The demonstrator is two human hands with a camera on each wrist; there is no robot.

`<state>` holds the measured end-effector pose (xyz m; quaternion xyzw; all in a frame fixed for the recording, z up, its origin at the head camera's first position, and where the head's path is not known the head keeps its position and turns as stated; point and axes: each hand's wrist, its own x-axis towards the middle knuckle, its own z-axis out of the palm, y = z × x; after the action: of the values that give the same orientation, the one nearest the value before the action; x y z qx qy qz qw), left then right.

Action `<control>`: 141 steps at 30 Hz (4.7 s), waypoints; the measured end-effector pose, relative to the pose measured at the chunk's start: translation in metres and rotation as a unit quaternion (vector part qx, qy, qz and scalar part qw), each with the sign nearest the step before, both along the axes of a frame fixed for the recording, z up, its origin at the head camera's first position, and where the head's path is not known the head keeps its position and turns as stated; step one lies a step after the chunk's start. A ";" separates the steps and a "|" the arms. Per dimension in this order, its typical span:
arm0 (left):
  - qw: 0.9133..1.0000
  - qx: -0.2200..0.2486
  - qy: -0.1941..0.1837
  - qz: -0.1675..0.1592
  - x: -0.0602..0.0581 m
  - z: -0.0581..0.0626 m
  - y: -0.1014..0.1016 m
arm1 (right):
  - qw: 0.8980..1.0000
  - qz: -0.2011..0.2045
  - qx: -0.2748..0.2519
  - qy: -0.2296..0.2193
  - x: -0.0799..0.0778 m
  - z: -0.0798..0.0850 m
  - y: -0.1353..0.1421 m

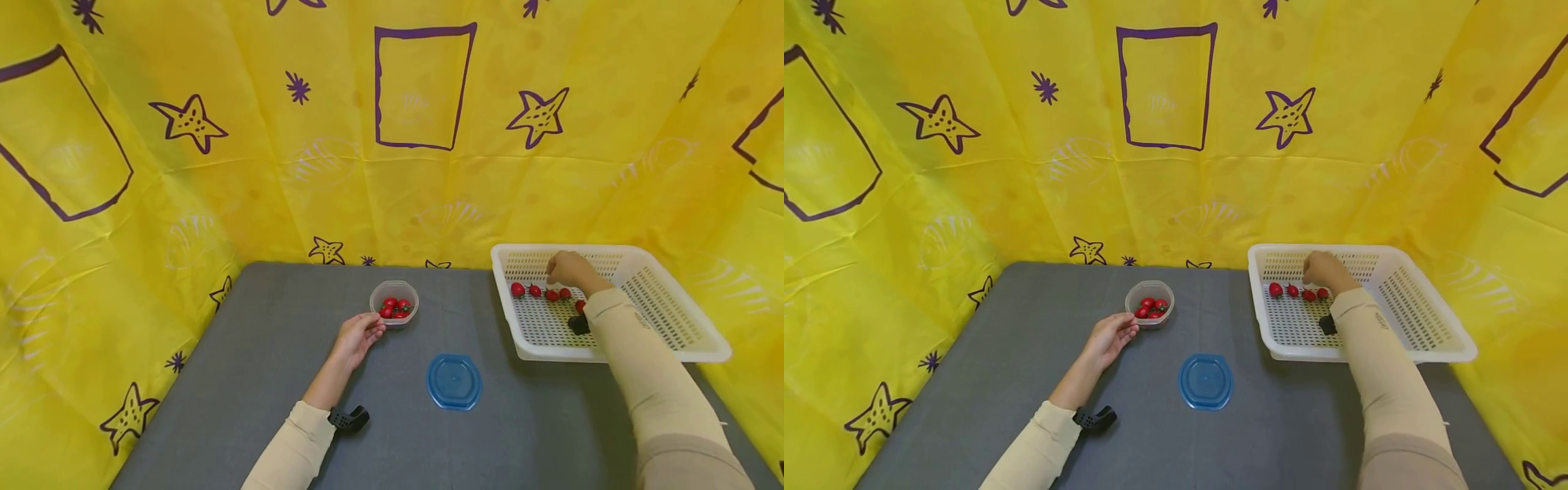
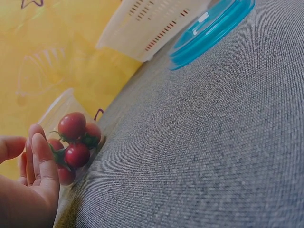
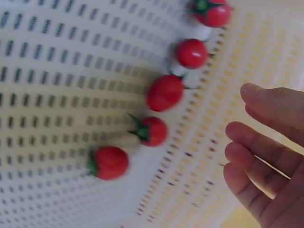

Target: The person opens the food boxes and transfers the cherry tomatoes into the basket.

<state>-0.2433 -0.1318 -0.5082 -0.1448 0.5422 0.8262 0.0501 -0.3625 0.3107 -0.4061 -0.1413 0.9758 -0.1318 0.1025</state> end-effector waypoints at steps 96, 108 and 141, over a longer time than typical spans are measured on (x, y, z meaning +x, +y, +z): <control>1.000 -0.001 0.005 -0.017 0.001 0.003 0.000 | 0.964 0.260 -0.058 0.016 0.039 -0.025 -0.293; 1.000 0.001 0.005 -0.009 -0.001 0.002 0.001 | 0.955 0.290 -0.049 0.044 0.042 -0.034 -0.301; 1.000 0.007 0.015 -0.025 -0.002 0.001 0.000 | 0.960 0.270 -0.048 0.063 0.042 -0.023 -0.290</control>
<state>-0.2454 -0.1321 -0.5076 -0.1187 0.5409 0.8302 0.0638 -0.3208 0.0210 -0.4294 -0.4126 0.8982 -0.1365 0.0658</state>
